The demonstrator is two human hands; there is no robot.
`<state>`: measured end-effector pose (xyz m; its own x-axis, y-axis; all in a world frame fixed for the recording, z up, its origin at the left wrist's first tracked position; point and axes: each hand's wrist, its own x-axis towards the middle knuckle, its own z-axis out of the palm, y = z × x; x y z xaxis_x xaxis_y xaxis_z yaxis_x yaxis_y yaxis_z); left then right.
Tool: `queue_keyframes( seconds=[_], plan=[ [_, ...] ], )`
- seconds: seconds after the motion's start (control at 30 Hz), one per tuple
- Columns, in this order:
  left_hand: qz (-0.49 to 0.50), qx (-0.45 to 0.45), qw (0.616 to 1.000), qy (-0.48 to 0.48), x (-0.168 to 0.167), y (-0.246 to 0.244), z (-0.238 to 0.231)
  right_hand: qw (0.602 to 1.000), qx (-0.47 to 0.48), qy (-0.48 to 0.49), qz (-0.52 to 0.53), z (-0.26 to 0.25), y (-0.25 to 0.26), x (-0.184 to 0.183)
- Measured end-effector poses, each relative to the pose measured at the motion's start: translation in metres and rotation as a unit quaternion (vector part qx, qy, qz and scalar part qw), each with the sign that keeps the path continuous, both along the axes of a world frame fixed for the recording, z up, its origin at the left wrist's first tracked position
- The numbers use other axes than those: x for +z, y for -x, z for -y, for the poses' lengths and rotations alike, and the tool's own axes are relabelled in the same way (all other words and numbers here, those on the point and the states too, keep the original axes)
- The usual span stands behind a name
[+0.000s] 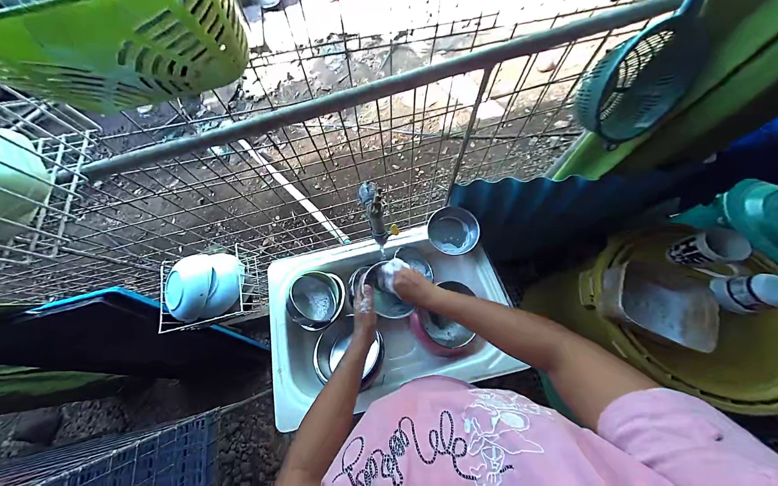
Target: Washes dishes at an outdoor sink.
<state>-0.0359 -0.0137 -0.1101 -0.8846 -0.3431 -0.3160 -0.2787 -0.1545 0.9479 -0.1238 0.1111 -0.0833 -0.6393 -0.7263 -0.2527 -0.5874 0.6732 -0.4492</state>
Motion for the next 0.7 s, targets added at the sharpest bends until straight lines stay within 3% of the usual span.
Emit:
queue_keyframes(
  seconds=[0.07, 0.13, 0.2, 0.27, 0.33, 0.4, 0.47, 0.57, 0.63, 0.7],
  plan=[
    [-0.001, 0.011, 1.0, -0.025, -0.004, -0.001, -0.017, 0.989, -0.105, 0.096, 0.048, 0.014, -0.013, -0.01],
    [-0.027, 0.009, 1.0, -0.001, 0.001, 0.003, -0.01, 0.973, -0.114, 0.179, 0.092, 0.014, -0.032, -0.007],
    [-0.032, -0.007, 0.999, 0.041, 0.005, -0.004, 0.007, 0.99, 0.009, 0.12, 0.07, -0.006, -0.032, -0.01],
    [-0.018, -0.016, 0.999, 0.048, 0.006, -0.01, 0.007, 0.998, 0.052, 0.022, 0.029, -0.014, -0.016, -0.001],
    [-0.006, -0.009, 1.0, 0.02, 0.009, -0.009, -0.008, 0.998, -0.007, 0.069, -0.005, -0.002, -0.011, -0.002],
    [-0.025, -0.002, 1.0, 0.017, 0.012, -0.004, -0.01, 0.981, -0.068, 0.171, 0.056, 0.013, -0.026, -0.004],
    [-0.042, -0.014, 0.997, 0.058, 0.016, -0.004, 0.009, 0.975, 0.0, 0.211, 0.068, 0.008, -0.034, -0.01],
    [-0.03, -0.028, 0.994, 0.1, 0.026, -0.014, 0.017, 0.989, 0.112, 0.09, -0.015, -0.008, -0.014, -0.001],
    [-0.023, -0.025, 0.996, 0.087, 0.029, -0.014, 0.003, 0.989, 0.06, 0.129, -0.045, 0.002, -0.01, -0.005],
    [-0.029, -0.022, 0.996, 0.083, 0.029, -0.01, 0.0, 0.976, -0.029, 0.211, 0.048, 0.016, -0.03, -0.004]
  ],
)
